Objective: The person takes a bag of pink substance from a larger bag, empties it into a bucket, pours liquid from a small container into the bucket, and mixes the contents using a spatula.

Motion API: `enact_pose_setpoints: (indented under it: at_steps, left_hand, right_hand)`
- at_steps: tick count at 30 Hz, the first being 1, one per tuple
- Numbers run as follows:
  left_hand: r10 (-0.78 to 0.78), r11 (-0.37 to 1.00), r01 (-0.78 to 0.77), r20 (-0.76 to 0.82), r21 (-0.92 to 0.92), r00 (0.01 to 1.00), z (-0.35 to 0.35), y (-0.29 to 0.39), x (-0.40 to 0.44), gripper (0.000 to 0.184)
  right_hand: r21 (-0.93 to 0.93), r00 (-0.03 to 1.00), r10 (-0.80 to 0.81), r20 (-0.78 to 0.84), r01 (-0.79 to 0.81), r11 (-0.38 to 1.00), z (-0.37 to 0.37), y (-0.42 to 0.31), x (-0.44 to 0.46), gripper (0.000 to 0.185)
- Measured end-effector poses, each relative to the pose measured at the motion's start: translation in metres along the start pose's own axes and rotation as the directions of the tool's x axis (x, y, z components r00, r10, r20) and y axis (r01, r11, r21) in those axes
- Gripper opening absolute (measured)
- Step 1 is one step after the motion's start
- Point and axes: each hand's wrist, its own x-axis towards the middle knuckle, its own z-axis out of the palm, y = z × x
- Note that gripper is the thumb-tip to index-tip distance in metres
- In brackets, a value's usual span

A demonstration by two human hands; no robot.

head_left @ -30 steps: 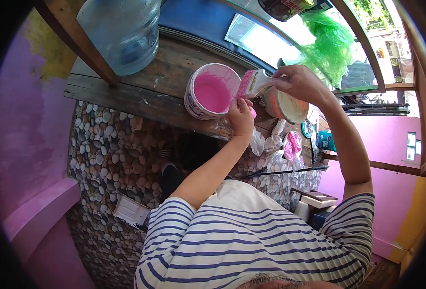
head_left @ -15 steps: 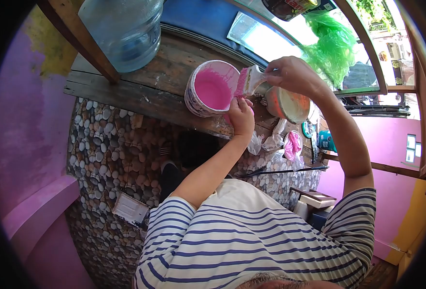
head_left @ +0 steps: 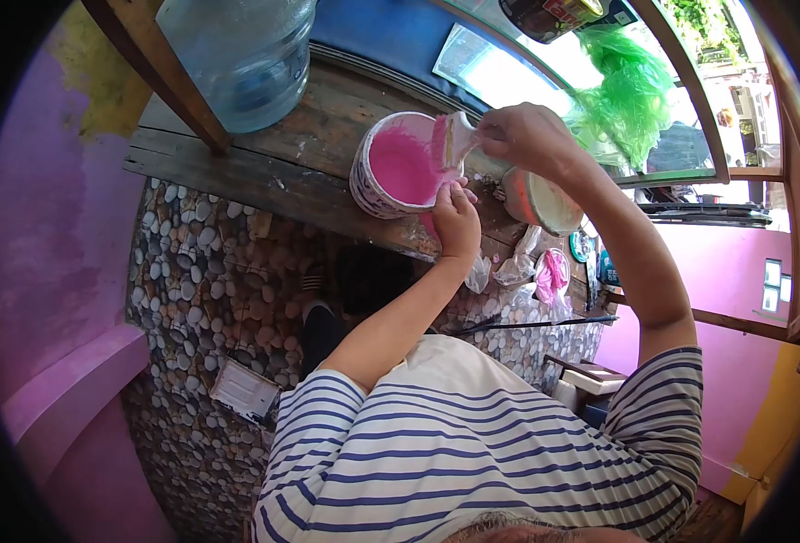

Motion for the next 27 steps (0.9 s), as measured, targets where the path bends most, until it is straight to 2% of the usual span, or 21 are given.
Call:
enact_pose_setpoints:
  at_steps: [2,5,9,11,18,20,22,24,25,27]
  left_hand:
    - [-0.008,1.000,0.008,0.008,-0.003,1.000,-0.001,-0.006,0.000,0.029]
    - [0.017,1.000,-0.017,0.021,0.006,1.000,0.000,-0.008,-0.001,0.030]
    - [0.030,0.998,-0.030,0.014,0.050,0.999,0.001,-0.006,-0.001,0.031]
    - [0.032,0.998,-0.033,0.015,0.060,0.999,0.000,-0.004,-0.002,0.031]
    - [0.036,0.997,-0.036,0.010,0.067,0.999,-0.003,0.001,-0.005,0.033]
    - [0.025,0.995,-0.028,0.035,0.099,0.999,-0.004,0.020,-0.011,0.033]
    - [0.069,0.986,-0.072,0.023,0.150,0.997,-0.004,0.011,-0.010,0.032]
    - [0.084,0.993,-0.086,0.029,0.085,0.996,-0.007,-0.012,-0.003,0.032]
    - [-0.031,0.999,0.029,0.062,0.036,0.998,-0.007,-0.006,-0.005,0.030]
    - [-0.015,1.000,0.015,0.083,-0.001,0.996,-0.007,-0.003,-0.006,0.028]
  right_hand:
    - [0.047,0.996,0.015,-0.087,-0.011,0.999,-0.009,0.004,-0.004,0.029]
    - [0.124,0.995,0.035,-0.090,-0.024,0.992,-0.020,0.007,-0.012,0.027]
    - [0.105,0.998,-0.008,-0.067,0.015,0.994,-0.016,0.008,-0.016,0.029]
    - [0.032,1.000,-0.029,0.011,0.028,0.999,-0.011,0.004,-0.015,0.031]
    - [0.043,0.997,0.021,-0.072,-0.018,0.999,-0.003,0.009,-0.006,0.031]
    - [0.026,1.000,-0.009,0.005,0.009,1.000,-0.008,0.009,-0.007,0.032]
    - [0.014,0.996,0.022,0.082,-0.023,1.000,-0.003,0.006,-0.005,0.031]
    - [0.012,1.000,0.015,-0.014,-0.015,1.000,0.013,0.010,-0.004,0.030]
    - [0.031,0.998,0.046,-0.045,-0.044,0.999,0.017,0.010,-0.004,0.030]
    - [0.093,0.994,0.093,-0.054,-0.087,0.992,0.018,0.007,-0.009,0.028]
